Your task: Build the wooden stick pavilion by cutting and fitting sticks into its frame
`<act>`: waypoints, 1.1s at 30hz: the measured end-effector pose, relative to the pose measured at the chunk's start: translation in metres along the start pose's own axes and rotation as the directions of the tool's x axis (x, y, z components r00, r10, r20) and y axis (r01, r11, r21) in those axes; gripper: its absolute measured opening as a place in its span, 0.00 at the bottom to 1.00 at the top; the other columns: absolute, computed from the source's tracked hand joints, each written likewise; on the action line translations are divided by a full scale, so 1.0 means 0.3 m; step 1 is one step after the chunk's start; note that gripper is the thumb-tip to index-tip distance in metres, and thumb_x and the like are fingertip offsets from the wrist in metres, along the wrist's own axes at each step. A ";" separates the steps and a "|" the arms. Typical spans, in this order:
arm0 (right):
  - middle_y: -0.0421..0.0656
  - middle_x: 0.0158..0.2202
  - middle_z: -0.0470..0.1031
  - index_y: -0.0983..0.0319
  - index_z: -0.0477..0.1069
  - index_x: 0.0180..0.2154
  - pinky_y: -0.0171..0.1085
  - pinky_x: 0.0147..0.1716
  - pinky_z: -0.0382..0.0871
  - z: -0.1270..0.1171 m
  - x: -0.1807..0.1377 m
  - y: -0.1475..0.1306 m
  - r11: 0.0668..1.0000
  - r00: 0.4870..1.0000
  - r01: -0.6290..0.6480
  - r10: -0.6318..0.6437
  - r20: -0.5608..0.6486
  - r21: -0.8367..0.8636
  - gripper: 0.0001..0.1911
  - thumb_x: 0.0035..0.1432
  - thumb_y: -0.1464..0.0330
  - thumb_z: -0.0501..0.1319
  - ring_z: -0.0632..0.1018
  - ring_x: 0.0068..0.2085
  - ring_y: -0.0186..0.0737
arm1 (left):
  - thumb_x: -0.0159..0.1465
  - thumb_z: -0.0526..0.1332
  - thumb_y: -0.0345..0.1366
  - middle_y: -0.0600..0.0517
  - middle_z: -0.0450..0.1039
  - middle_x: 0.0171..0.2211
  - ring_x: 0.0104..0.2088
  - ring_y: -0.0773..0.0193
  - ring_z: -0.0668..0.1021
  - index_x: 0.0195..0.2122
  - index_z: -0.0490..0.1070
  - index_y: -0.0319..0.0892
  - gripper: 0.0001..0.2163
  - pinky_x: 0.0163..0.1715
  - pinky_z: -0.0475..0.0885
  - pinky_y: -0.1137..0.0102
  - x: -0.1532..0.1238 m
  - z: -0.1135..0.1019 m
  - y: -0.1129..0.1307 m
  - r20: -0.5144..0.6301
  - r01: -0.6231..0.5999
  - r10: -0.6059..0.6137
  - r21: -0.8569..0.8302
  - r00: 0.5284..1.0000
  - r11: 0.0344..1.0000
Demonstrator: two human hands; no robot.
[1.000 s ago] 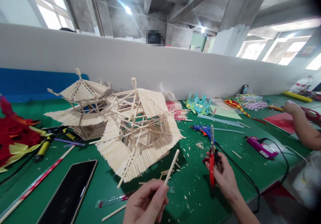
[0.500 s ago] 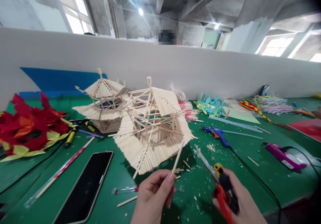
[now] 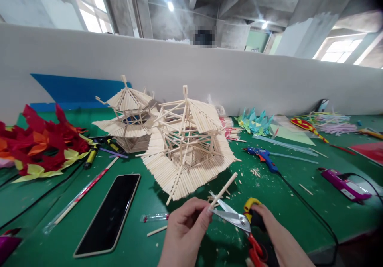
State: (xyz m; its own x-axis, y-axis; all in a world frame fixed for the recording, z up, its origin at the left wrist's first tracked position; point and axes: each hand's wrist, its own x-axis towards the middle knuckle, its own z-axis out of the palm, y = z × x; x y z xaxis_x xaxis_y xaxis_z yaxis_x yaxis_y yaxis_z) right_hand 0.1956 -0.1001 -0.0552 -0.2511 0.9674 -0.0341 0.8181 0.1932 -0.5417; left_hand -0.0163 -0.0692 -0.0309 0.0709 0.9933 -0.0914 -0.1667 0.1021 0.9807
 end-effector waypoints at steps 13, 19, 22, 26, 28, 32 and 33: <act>0.52 0.46 0.70 0.63 0.54 0.50 0.45 0.41 0.70 0.018 0.004 -0.045 0.995 0.979 0.081 -0.092 -0.182 -0.065 0.32 0.41 0.67 0.59 0.74 0.45 0.54 | 0.57 0.58 0.33 0.53 0.69 0.25 0.26 0.66 0.70 0.28 0.73 0.43 0.05 0.26 0.64 0.75 -0.011 -0.043 -0.025 0.097 -0.232 0.219 0.153 0.971 0.961; 0.54 0.42 0.73 0.64 0.53 0.48 0.42 0.34 0.72 0.017 0.015 -0.063 0.998 0.994 0.050 -0.053 -0.093 -0.037 0.30 0.43 0.66 0.59 0.75 0.42 0.53 | 0.57 0.58 0.31 0.53 0.68 0.25 0.25 0.67 0.70 0.28 0.73 0.44 0.05 0.24 0.64 0.75 -0.009 -0.046 -0.029 0.078 -0.257 0.247 0.178 0.966 0.950; 0.51 0.36 0.75 0.63 0.53 0.47 0.40 0.29 0.72 0.014 0.020 -0.078 0.999 1.000 0.001 0.000 -0.010 0.045 0.27 0.44 0.66 0.58 0.77 0.37 0.50 | 0.56 0.58 0.31 0.52 0.69 0.25 0.26 0.65 0.71 0.28 0.74 0.44 0.05 0.25 0.65 0.74 -0.007 -0.043 -0.029 0.065 -0.263 0.255 0.176 0.965 0.949; 0.49 0.34 0.74 0.63 0.53 0.46 0.38 0.28 0.72 0.013 0.028 -0.089 0.989 0.999 -0.033 0.027 0.040 0.147 0.26 0.44 0.66 0.57 0.77 0.33 0.47 | 0.55 0.59 0.29 0.52 0.70 0.24 0.25 0.65 0.71 0.27 0.75 0.44 0.06 0.24 0.66 0.75 -0.004 -0.039 -0.028 0.057 -0.292 0.286 0.182 0.957 0.939; 0.52 0.38 0.73 0.64 0.53 0.47 0.39 0.33 0.72 0.015 0.031 -0.084 0.989 0.999 -0.022 0.017 0.032 0.147 0.27 0.44 0.67 0.58 0.76 0.37 0.49 | 0.54 0.59 0.28 0.53 0.71 0.24 0.25 0.66 0.72 0.26 0.74 0.45 0.06 0.24 0.65 0.75 -0.001 -0.037 -0.028 0.036 -0.317 0.316 0.172 0.948 0.933; 0.55 0.44 0.69 0.67 0.53 0.49 0.43 0.42 0.68 0.027 0.033 -0.069 0.990 0.999 -0.016 0.010 0.044 0.137 0.31 0.42 0.67 0.59 0.72 0.45 0.51 | 0.54 0.58 0.26 0.53 0.70 0.23 0.24 0.66 0.72 0.27 0.74 0.45 0.08 0.24 0.65 0.75 0.003 -0.040 -0.025 0.065 -0.371 0.365 0.198 0.929 0.907; 0.56 0.44 0.69 0.68 0.54 0.49 0.44 0.43 0.67 0.030 0.033 -0.068 0.989 0.998 -0.024 0.016 0.055 0.145 0.31 0.42 0.66 0.59 0.72 0.46 0.51 | 0.54 0.58 0.26 0.53 0.70 0.23 0.24 0.66 0.72 0.27 0.74 0.45 0.08 0.24 0.65 0.75 0.003 -0.041 -0.025 0.085 -0.385 0.376 0.214 0.923 0.898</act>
State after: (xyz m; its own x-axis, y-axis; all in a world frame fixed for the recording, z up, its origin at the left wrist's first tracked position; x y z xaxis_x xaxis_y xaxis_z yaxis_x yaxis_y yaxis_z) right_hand 0.1718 -0.0961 -0.0522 -0.2661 0.9598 -0.0888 0.7402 0.1445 -0.6566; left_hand -0.0270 -0.0682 -0.0404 0.0864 0.9505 0.2986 0.0339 -0.3024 0.9526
